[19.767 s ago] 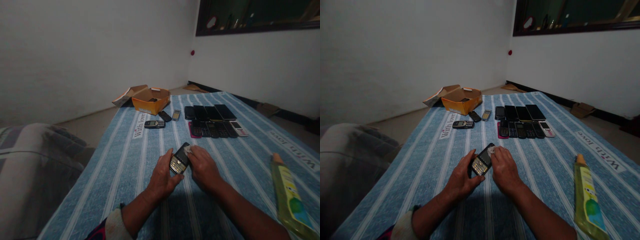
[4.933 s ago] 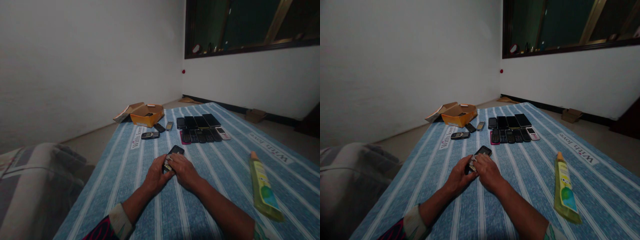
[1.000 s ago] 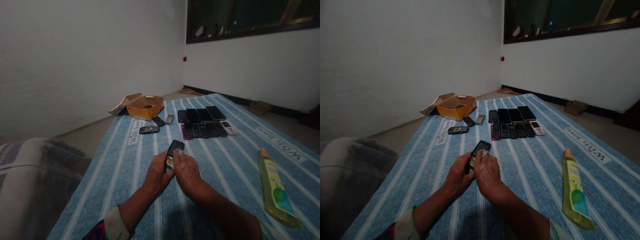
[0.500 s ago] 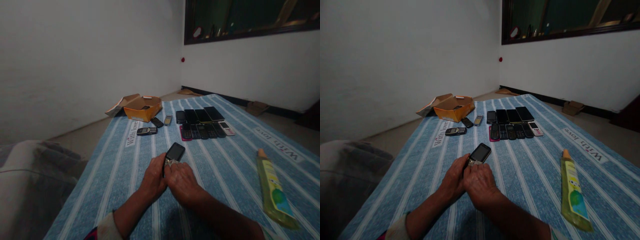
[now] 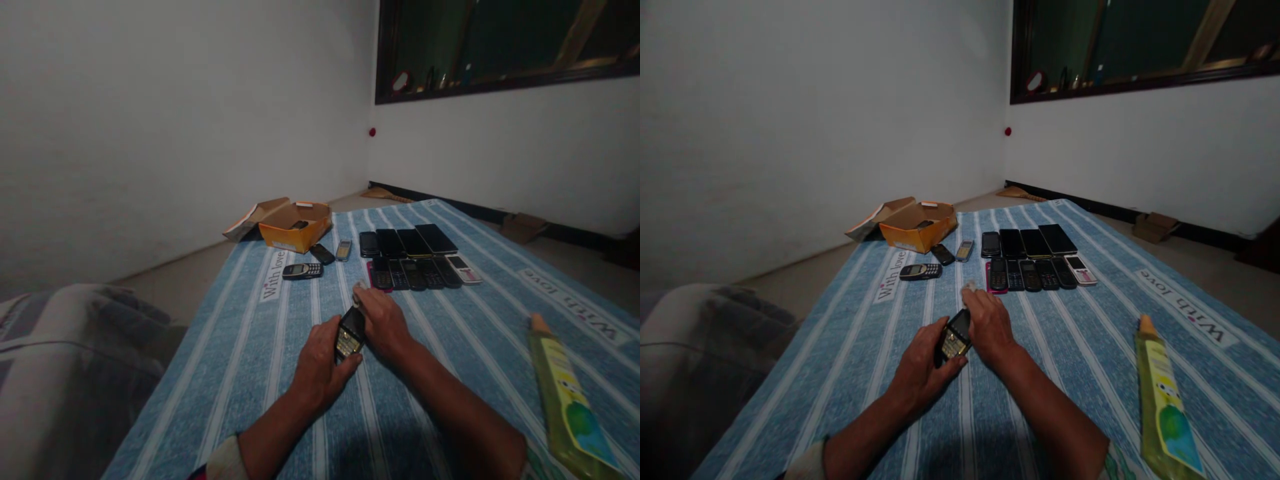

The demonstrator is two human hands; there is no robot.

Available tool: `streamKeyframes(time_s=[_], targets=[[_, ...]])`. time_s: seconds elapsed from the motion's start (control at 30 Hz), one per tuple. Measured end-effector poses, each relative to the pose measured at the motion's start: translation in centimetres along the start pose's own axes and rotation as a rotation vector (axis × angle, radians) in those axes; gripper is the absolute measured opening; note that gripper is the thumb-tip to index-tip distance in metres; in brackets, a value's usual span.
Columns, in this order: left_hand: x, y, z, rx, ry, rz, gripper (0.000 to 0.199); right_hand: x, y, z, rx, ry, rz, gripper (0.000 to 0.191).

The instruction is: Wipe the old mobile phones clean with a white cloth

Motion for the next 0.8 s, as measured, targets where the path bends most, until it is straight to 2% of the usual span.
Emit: streamKeyframes(time_s=[0.13, 0.3, 0.43, 0.57, 0.67, 0.8], targets=[[0.2, -0.2, 0.2, 0.006, 0.019, 0.001, 0.066, 1.7, 0.3, -0.9, 0.018, -0.118, -0.028, 0.041], [0.1, 0.2, 0.2, 0.073, 0.058, -0.014, 0.065, 1.4, 0.0, -1.5, 0.041, -0.154, 0.032, 0.036], [-0.3, 1.2, 0.1, 0.168, 0.097, -0.059, 0.064, 1.5, -1.7, -1.4, -0.069, -0.212, 0.067, 0.026], [-0.3, 2.0, 0.3, 0.255, 0.109, -0.103, 0.064, 2.0, -2.6, -1.7, -0.141, -0.401, 0.110, 0.026], [-0.3, 2.3, 0.3, 0.290, 0.111, -0.115, 0.064, 2.0, -2.4, -2.5, -0.121, -0.496, 0.124, 0.030], [-0.3, 2.7, 0.0, 0.313, 0.087, -0.114, 0.059, 1.7, -1.5, -3.4, -0.051, -0.539, 0.052, 0.034]])
Point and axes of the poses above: each hand's wrist, its own z-axis away from the middle knuckle, its own x-axis out of the palm, y = z × x, the point moved 6 cm from there along -z, towards the middle knuckle, and after that the axes turned 12 degrees about x, right-handed, at the moved point
